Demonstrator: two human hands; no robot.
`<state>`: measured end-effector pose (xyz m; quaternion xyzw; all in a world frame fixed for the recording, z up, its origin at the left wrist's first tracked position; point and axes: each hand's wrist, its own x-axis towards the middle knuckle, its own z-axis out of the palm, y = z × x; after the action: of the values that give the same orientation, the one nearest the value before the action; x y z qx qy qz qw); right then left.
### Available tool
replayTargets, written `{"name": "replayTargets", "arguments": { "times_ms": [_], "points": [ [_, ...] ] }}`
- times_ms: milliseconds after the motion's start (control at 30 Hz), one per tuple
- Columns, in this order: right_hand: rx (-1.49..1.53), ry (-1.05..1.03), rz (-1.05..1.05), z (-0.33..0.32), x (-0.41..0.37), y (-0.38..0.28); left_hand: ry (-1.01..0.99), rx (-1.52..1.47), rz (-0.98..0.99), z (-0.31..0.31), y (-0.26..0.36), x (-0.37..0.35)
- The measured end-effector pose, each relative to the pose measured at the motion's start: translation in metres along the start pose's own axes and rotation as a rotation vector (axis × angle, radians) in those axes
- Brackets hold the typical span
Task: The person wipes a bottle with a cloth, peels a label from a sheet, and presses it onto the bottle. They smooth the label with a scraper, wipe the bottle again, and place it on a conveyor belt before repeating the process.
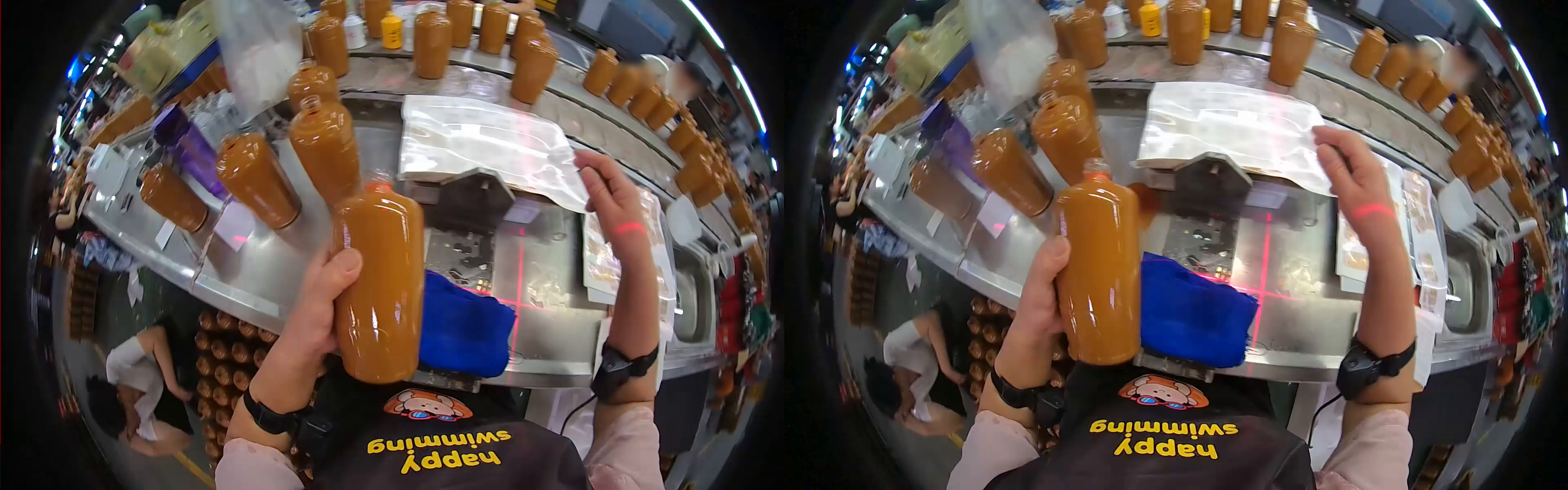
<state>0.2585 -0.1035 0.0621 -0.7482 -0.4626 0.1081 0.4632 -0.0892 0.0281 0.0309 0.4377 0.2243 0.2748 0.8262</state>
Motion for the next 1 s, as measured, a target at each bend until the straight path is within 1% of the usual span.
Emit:
{"name": "replayTargets", "arguments": {
  "times_ms": [100,133,167,200,233,267,300,333,367,400,433,467,500,567,633,667,733,800,833,867,900,967,1000],
  "points": [
    [-0.053,-0.026,-0.043,-0.002,0.040,0.000,0.220,0.254,0.414,-0.026,0.006,-0.003],
    [-0.074,-0.025,-0.058,0.001,0.057,0.001,0.330,0.289,0.490,-0.037,0.003,-0.002],
    [-0.092,-0.023,-0.073,0.006,0.072,0.001,0.417,0.409,0.589,-0.051,-0.003,0.000],
    [-0.099,0.013,-0.036,0.012,0.081,-0.008,0.497,0.529,0.691,-0.064,-0.008,0.003],
    [-0.139,0.030,-0.158,0.016,0.103,0.005,0.563,0.640,0.794,-0.074,-0.010,0.009],
    [-0.196,0.058,-0.276,0.016,0.129,0.027,0.611,0.683,0.798,-0.080,-0.012,0.010],
    [-0.215,0.067,-0.248,0.016,0.151,0.036,0.649,0.717,0.808,-0.087,-0.016,0.012],
    [-0.334,0.150,-0.408,0.019,0.173,0.045,0.633,0.766,0.849,-0.100,-0.022,0.015],
    [-0.404,0.152,-0.388,0.020,0.190,0.044,0.630,0.685,0.872,-0.104,-0.027,0.016],
    [-0.446,0.145,-0.408,0.022,0.216,0.053,0.653,0.769,0.886,-0.108,-0.026,0.014],
    [-0.539,0.162,-0.493,0.023,0.240,0.060,0.664,0.750,0.896,-0.118,-0.032,0.013],
    [-0.601,0.115,-0.356,0.030,0.254,0.046,0.672,0.796,0.902,-0.124,-0.036,0.011],
    [-0.616,0.143,-0.409,0.037,0.283,0.060,0.706,0.766,0.835,-0.114,-0.037,0.009],
    [-0.670,0.127,-0.415,0.054,0.323,0.057,0.733,0.901,0.840,-0.140,-0.049,0.003],
    [-0.727,0.102,-0.415,0.069,0.353,0.056,0.733,0.935,0.822,-0.142,-0.052,-0.003],
    [-0.749,0.093,-0.368,0.073,0.359,0.058,0.732,0.954,0.810,-0.141,-0.050,-0.005],
    [-0.791,0.074,-0.275,0.074,0.365,0.054,0.719,0.932,0.889,-0.121,-0.033,-0.003],
    [-0.823,0.140,-0.240,0.071,0.364,0.048,0.750,0.959,0.937,-0.115,-0.022,-0.007],
    [-0.839,0.168,-0.221,0.069,0.359,0.043,0.724,1.046,1.064,-0.114,-0.018,-0.009],
    [-0.769,0.154,-0.181,0.065,0.349,0.040,0.730,1.041,1.074,-0.111,-0.016,-0.016],
    [-0.769,0.185,-0.193,0.062,0.341,0.041,0.737,1.034,1.090,-0.107,-0.014,-0.021],
    [-0.766,0.241,-0.222,0.057,0.324,0.046,0.515,1.187,1.268,-0.102,-0.008,-0.020],
    [-0.747,0.290,-0.302,0.054,0.312,0.049,0.417,1.192,1.339,-0.090,-0.007,-0.012]
  ]
}}
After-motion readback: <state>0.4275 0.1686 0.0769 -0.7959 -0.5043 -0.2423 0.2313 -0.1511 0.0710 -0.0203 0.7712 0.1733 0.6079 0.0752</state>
